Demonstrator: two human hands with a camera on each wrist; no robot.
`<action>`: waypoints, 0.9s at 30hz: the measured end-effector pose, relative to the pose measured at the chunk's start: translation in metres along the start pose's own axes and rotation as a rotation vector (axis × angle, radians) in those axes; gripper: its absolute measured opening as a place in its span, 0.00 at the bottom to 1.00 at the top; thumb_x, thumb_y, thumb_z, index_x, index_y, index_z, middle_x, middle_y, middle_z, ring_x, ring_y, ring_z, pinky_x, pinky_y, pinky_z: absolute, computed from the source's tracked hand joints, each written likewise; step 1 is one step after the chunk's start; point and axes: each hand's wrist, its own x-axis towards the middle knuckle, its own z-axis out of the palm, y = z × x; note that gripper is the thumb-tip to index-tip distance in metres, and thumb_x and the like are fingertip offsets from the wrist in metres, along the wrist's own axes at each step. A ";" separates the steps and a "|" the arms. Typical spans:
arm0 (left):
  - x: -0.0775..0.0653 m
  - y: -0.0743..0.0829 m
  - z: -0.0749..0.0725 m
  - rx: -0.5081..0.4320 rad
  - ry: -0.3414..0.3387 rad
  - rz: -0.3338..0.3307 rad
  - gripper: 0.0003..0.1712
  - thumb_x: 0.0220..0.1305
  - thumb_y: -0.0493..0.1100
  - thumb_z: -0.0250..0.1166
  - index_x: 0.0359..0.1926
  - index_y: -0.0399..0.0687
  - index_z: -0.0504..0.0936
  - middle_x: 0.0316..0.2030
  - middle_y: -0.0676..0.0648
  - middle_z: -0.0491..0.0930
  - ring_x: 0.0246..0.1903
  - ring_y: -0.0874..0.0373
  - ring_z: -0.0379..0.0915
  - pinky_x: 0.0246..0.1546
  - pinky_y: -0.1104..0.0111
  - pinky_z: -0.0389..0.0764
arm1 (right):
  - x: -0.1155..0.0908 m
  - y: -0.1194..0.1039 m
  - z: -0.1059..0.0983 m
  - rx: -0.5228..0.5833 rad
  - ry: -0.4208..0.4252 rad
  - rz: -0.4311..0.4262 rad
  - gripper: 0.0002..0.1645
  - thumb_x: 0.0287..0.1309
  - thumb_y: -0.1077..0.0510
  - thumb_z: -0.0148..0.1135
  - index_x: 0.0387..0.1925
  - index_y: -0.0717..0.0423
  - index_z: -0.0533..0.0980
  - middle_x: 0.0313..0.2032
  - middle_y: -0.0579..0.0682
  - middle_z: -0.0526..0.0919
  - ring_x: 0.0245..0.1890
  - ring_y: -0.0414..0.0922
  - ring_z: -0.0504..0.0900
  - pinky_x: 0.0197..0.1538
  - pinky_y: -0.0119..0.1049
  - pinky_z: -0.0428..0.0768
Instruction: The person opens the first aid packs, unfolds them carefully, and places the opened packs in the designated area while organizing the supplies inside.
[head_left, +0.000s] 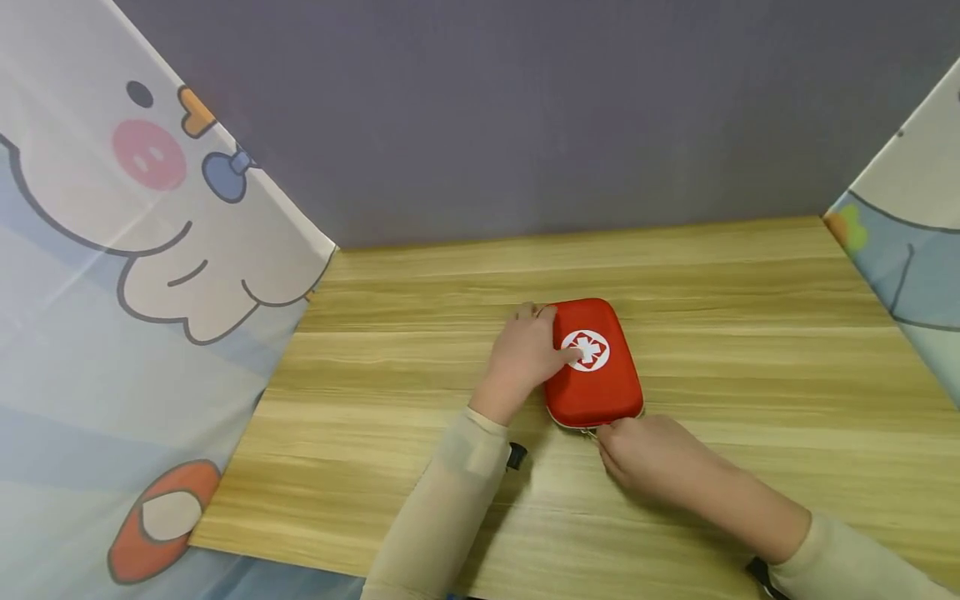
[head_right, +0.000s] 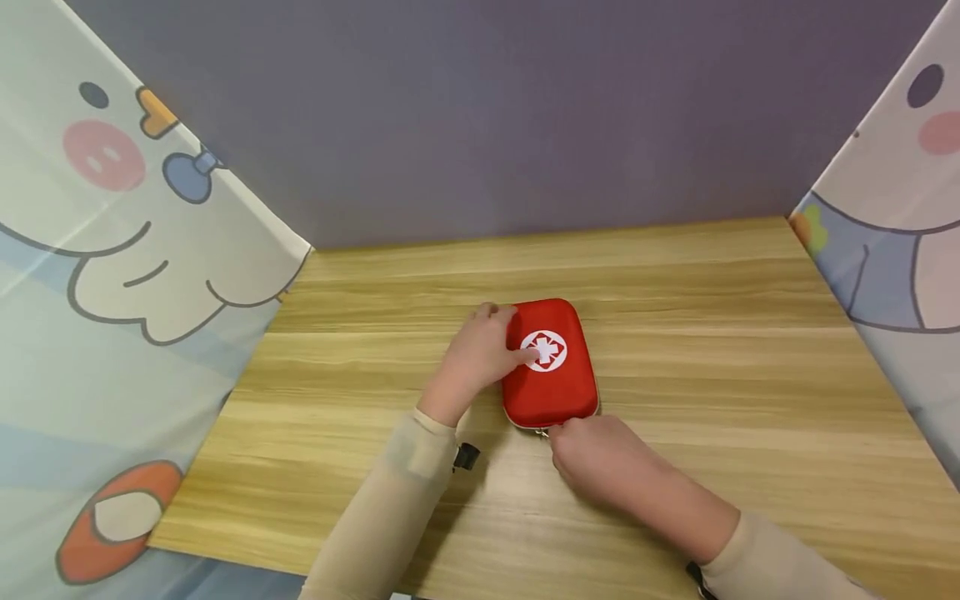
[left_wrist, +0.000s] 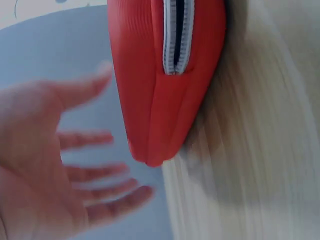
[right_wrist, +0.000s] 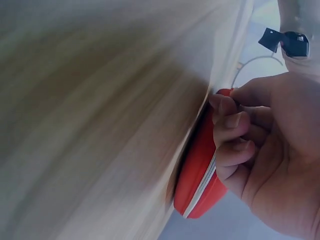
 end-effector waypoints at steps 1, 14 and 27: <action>-0.001 0.004 0.001 0.037 -0.010 0.031 0.46 0.64 0.67 0.73 0.77 0.55 0.72 0.74 0.43 0.72 0.73 0.46 0.70 0.69 0.55 0.80 | 0.000 -0.001 0.000 0.001 0.005 0.001 0.20 0.64 0.59 0.65 0.19 0.45 0.69 0.17 0.38 0.69 0.15 0.39 0.66 0.18 0.38 0.69; 0.003 0.016 0.012 0.089 -0.201 0.211 0.49 0.70 0.68 0.68 0.84 0.63 0.60 0.87 0.44 0.44 0.87 0.39 0.35 0.86 0.51 0.53 | -0.003 0.003 -0.004 -0.022 -0.011 0.011 0.21 0.63 0.61 0.67 0.18 0.44 0.69 0.15 0.38 0.69 0.14 0.39 0.67 0.17 0.37 0.70; -0.002 0.009 0.017 0.058 -0.210 0.193 0.48 0.70 0.68 0.67 0.84 0.63 0.60 0.87 0.46 0.42 0.87 0.41 0.32 0.86 0.51 0.52 | -0.018 0.022 -0.004 -0.004 -0.022 0.008 0.21 0.63 0.58 0.70 0.18 0.42 0.71 0.17 0.36 0.72 0.17 0.38 0.74 0.21 0.40 0.75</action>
